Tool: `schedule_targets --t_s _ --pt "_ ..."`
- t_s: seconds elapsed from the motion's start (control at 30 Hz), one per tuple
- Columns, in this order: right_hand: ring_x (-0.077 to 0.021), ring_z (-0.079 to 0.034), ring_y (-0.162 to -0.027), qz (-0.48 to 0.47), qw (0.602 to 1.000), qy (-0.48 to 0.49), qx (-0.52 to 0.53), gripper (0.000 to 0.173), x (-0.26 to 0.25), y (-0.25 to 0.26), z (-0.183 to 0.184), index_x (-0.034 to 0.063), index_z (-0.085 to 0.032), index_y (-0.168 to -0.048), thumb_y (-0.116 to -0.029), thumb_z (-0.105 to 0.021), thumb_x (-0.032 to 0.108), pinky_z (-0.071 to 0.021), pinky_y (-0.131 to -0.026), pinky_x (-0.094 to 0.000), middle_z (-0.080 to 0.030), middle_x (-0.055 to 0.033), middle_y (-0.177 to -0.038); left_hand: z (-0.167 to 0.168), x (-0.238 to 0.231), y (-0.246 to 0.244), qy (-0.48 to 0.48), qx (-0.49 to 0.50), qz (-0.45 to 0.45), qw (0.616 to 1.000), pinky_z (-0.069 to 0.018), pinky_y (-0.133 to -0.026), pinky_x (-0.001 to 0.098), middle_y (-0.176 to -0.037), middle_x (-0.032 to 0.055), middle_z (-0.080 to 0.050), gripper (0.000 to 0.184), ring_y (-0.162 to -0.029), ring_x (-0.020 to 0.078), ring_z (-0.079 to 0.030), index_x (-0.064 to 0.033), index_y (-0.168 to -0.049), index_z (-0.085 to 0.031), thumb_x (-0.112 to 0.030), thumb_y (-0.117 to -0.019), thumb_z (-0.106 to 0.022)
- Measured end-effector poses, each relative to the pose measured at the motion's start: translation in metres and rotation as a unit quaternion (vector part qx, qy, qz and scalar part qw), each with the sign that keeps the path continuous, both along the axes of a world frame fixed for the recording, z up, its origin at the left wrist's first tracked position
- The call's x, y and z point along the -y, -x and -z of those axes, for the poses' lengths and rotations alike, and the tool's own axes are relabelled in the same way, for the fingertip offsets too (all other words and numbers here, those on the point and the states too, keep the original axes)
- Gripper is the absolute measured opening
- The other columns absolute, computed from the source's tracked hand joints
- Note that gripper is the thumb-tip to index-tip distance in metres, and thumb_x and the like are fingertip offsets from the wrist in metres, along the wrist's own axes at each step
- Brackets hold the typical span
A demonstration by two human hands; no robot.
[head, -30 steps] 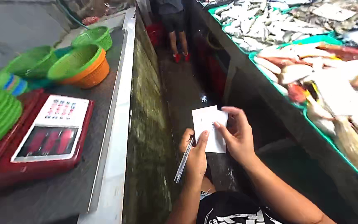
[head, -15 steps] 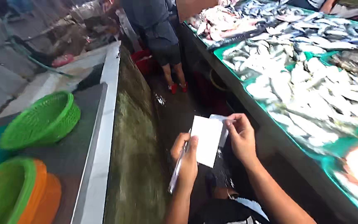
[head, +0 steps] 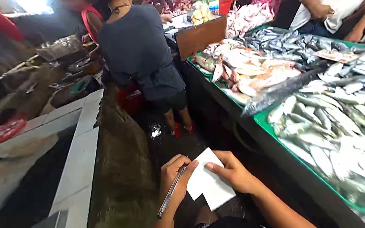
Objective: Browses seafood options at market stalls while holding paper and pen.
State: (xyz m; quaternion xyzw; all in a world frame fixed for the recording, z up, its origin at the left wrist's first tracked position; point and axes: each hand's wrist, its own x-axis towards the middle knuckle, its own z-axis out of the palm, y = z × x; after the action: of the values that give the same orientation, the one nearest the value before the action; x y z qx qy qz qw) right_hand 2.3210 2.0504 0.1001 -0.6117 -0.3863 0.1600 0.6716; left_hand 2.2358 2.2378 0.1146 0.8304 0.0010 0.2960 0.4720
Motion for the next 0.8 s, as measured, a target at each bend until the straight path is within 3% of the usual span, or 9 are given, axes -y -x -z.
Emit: schedule_targets --t_s 0.1,0.2,0.27,0.37,0.47,0.6,0.67,0.73,0.8 --pt "0.0032 -0.067 -0.07 0.051 0.998 0.016 -0.029 0.021 -0.04 -0.061 -0.009 0.0047 -0.07 -0.097 -0.1031 -0.054 0.017 -0.058 -0.068 -0.0184 -0.071 0.0071 -0.079 -0.011 -0.042 -0.08 0.013 -0.007 0.004 1.0 -0.0436 -0.059 0.0103 -0.067 -0.0047 -0.059 0.034 -0.064 -0.0065 -0.053 -0.0032 -0.07 -0.067 -0.029 -0.0928 -0.068" --pt "0.0024 -0.068 -0.069 0.117 0.992 -0.012 -0.052 0.021 -0.073 -0.116 -0.011 0.0094 -0.071 -0.095 -0.103 -0.052 0.015 -0.0591 -0.065 -0.0186 -0.072 0.0091 -0.077 -0.018 -0.077 -0.137 0.035 -0.031 0.046 0.998 -0.0506 -0.07 0.0122 -0.081 -0.0029 -0.066 0.027 -0.076 -0.0045 -0.06 -0.0042 -0.084 -0.071 -0.03 -0.0924 -0.069" --pt "0.0027 -0.069 -0.068 0.117 0.99 -0.034 -0.073 0.023 -0.104 -0.15 -0.008 0.0123 -0.071 -0.094 -0.1036 -0.051 0.014 -0.0594 -0.064 -0.0183 -0.073 0.0104 -0.077 -0.017 -0.105 -0.173 0.015 -0.004 0.056 0.998 -0.0506 -0.074 0.0133 -0.083 0.0003 -0.066 0.025 -0.081 -0.0018 -0.061 -0.0028 -0.086 -0.069 -0.027 -0.0941 -0.069" --pt "0.0025 -0.069 -0.07 0.049 0.993 -0.042 -0.095 0.023 -0.152 -0.195 -0.005 0.0124 -0.071 -0.095 -0.1038 -0.049 0.011 -0.06 -0.067 -0.0188 -0.074 0.0107 -0.079 -0.013 -0.145 -0.199 0.016 0.026 -0.006 1.0 -0.051 -0.077 0.0133 -0.086 0.0017 -0.066 0.023 -0.084 -0.0015 -0.061 -0.0016 -0.088 -0.069 -0.023 -0.095 -0.068" --pt "0.0021 -0.07 -0.074 -0.012 0.996 -0.064 -0.067 0.02 -0.216 -0.233 -0.016 0.0094 -0.072 -0.098 -0.1032 -0.053 0.011 -0.0606 -0.07 -0.0196 -0.074 0.0097 -0.082 -0.017 -0.189 -0.205 0.062 0.018 -0.075 0.995 -0.0514 -0.069 0.0096 -0.086 -0.0037 -0.066 0.022 -0.077 -0.0078 -0.06 -0.0015 -0.094 -0.068 -0.024 -0.0929 -0.07" --pt "0.0045 -0.065 -0.09 -0.088 0.99 -0.089 0.07 0.033 -0.317 -0.27 -0.032 -0.0006 -0.07 -0.096 -0.107 -0.049 0.022 -0.055 -0.084 -0.0177 -0.072 0.0015 -0.094 -0.023 -0.266 -0.219 0.095 0.118 -0.187 0.971 -0.052 -0.073 0.0095 -0.089 -0.014 -0.068 0.009 -0.081 -0.0113 -0.061 -0.0078 -0.096 -0.068 -0.017 -0.0953 -0.066" --pt "-0.0062 -0.065 -0.111 -0.135 0.983 -0.065 0.109 0.045 -0.376 -0.3 -0.033 -0.007 -0.069 -0.118 -0.1094 -0.042 0.028 -0.0508 -0.1 -0.026 -0.072 -0.0122 -0.119 -0.027 -0.32 -0.231 0.119 0.203 -0.268 0.934 -0.0545 -0.076 0.0143 -0.095 -0.0179 -0.065 0.003 -0.088 -0.008 -0.063 -0.0143 -0.101 -0.062 -0.015 -0.0993 -0.059" --pt "-0.0192 -0.056 -0.132 -0.151 0.982 0.017 0.111 0.048 -0.444 -0.338 -0.03 -0.0048 -0.055 -0.143 -0.1083 -0.041 0.026 -0.0439 -0.112 -0.0345 -0.057 -0.0207 -0.144 -0.04 -0.383 -0.25 0.182 0.293 -0.304 0.888 -0.0582 -0.074 0.0187 -0.093 -0.0159 -0.065 0.009 -0.085 -0.0027 -0.066 -0.0161 -0.104 -0.054 -0.01 -0.1033 -0.047" --pt "-0.0268 -0.045 -0.145 -0.109 0.984 0.105 0.097 0.056 -0.511 -0.38 -0.016 0.0005 -0.04 -0.156 -0.1059 -0.05 0.023 -0.0375 -0.119 -0.0398 -0.042 -0.0224 -0.158 -0.057 -0.442 -0.276 0.276 0.34 -0.303 0.846 -0.055 -0.053 0.0156 -0.08 -0.0129 -0.063 0.016 -0.064 -0.0019 -0.064 -0.0172 -0.104 -0.048 -0.012 -0.1083 -0.033"
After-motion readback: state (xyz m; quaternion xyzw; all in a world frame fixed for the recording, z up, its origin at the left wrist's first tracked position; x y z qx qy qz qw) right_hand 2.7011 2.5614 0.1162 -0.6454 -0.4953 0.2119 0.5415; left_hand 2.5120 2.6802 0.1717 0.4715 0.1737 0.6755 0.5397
